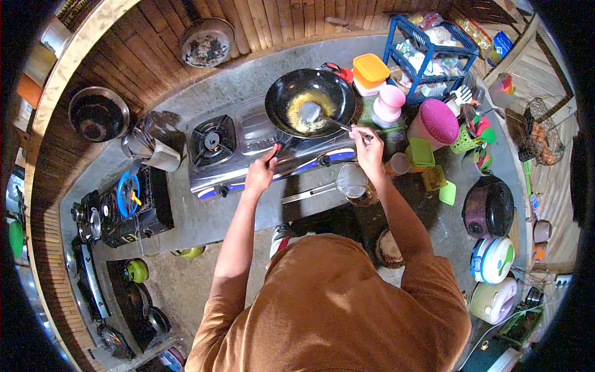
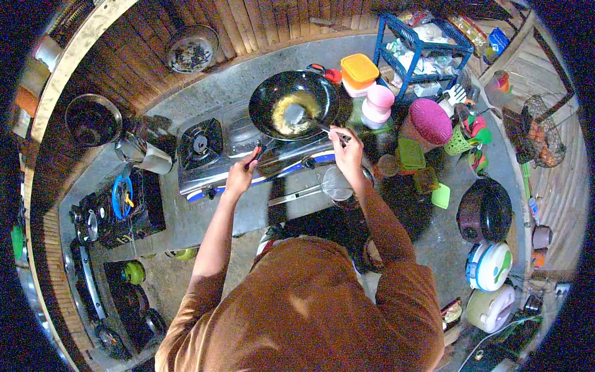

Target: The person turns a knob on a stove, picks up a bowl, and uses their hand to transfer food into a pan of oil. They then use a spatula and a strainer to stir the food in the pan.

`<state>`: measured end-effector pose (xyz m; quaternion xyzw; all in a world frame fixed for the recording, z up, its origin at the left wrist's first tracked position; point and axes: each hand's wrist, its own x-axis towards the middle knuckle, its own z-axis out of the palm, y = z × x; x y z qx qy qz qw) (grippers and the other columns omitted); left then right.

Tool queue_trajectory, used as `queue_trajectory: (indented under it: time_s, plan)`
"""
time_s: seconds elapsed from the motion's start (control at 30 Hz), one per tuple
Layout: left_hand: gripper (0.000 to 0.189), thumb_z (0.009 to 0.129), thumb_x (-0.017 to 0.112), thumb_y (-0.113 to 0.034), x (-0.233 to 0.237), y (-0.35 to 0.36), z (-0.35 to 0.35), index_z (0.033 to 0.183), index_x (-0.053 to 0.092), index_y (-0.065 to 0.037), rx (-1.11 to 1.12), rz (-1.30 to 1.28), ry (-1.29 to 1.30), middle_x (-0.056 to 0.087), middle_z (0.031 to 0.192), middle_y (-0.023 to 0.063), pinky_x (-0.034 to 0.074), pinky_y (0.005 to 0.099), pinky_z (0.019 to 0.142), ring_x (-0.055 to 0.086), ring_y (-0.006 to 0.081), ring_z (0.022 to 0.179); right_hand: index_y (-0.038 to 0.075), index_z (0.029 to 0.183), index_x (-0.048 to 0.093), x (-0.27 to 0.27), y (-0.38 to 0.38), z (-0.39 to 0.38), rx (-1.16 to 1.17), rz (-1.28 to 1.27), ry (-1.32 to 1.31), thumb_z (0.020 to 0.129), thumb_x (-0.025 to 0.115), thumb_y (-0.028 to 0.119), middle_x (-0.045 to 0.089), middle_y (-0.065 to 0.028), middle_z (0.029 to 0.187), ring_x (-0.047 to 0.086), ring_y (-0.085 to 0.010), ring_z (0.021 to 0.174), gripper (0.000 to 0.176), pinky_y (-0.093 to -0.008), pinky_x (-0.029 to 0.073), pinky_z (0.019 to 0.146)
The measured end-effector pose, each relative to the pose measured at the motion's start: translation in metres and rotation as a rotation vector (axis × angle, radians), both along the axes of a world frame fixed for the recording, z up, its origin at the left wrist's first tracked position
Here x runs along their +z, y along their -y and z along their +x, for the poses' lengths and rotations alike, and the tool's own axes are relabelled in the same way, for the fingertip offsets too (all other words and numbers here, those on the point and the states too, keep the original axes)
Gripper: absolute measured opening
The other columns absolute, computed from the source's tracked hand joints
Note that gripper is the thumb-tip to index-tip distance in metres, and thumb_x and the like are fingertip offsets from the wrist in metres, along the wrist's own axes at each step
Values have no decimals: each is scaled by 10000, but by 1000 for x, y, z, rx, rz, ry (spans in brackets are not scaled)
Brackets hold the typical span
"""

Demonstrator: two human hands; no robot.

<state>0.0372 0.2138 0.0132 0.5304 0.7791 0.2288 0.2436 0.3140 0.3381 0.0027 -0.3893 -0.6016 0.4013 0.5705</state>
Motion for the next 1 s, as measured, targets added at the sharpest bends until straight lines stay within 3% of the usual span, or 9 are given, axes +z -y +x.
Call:
queue_trajectory:
  time_s: [0.2,0.4,0.43,0.47,0.57,0.67,0.8,0.87,1.0]
  plan:
    - [393,912,520,-270,1,1,0,1298,479,-329,-26,47,23,594,1144,143,460,417,890,548,370,1063,-7,905,625,1,-42,-6,-119,210,89,841,632,70,671,-144,942,653,-232,861,100,-314,501,764]
    - [394,917,514,-255,-14,-1,-7,1307,480,-301,-43,95,60,576,1199,116,442,386,928,536,334,1118,11,908,630,11,-64,-11,-164,356,342,836,635,105,665,-137,948,644,-270,863,119,-326,497,753]
    - [394,917,514,-255,-10,-1,-5,1307,480,-301,-39,96,60,576,1199,116,442,386,928,536,334,1118,15,919,632,3,-71,-16,-186,401,290,842,636,126,674,-118,892,653,-233,807,135,-315,502,706]
    - [391,918,513,-255,-7,-1,-4,1304,482,-307,-26,74,61,574,1205,113,439,382,932,535,327,1126,15,919,632,-6,-76,-19,-183,401,289,842,636,126,674,-118,892,653,-233,807,135,-315,502,706]
    - [388,919,513,-260,-8,-1,-4,1301,484,-317,-9,45,67,572,1209,112,436,381,934,534,326,1131,3,947,632,-20,-85,-27,2,89,33,873,617,135,679,-82,795,654,-124,748,152,-260,503,642]
    - [387,917,516,-271,1,0,0,1299,485,-326,5,8,57,577,1197,120,438,389,928,536,338,1120,-10,972,625,-13,-82,-27,75,-124,-83,894,593,129,676,-97,840,661,-149,792,162,-258,516,679]
    - [388,912,524,-285,2,0,0,1297,488,-318,3,12,74,589,1163,144,444,404,914,545,353,1095,-25,993,611,-6,-70,-15,127,-177,-202,908,575,129,668,-107,884,665,-179,810,179,-266,528,710]
    - [386,912,523,-285,-5,0,-2,1296,491,-310,-8,51,72,591,1157,150,444,405,911,548,353,1091,-32,1004,603,6,-62,-7,87,-85,-216,913,565,121,663,-111,927,667,-193,810,182,-274,530,735]
    - [382,912,524,-274,0,0,1,1293,497,-287,-2,45,62,588,1159,156,443,401,912,549,352,1090,-48,950,615,8,-57,17,-8,90,30,883,599,93,666,-130,937,656,-173,817,157,-291,524,760]
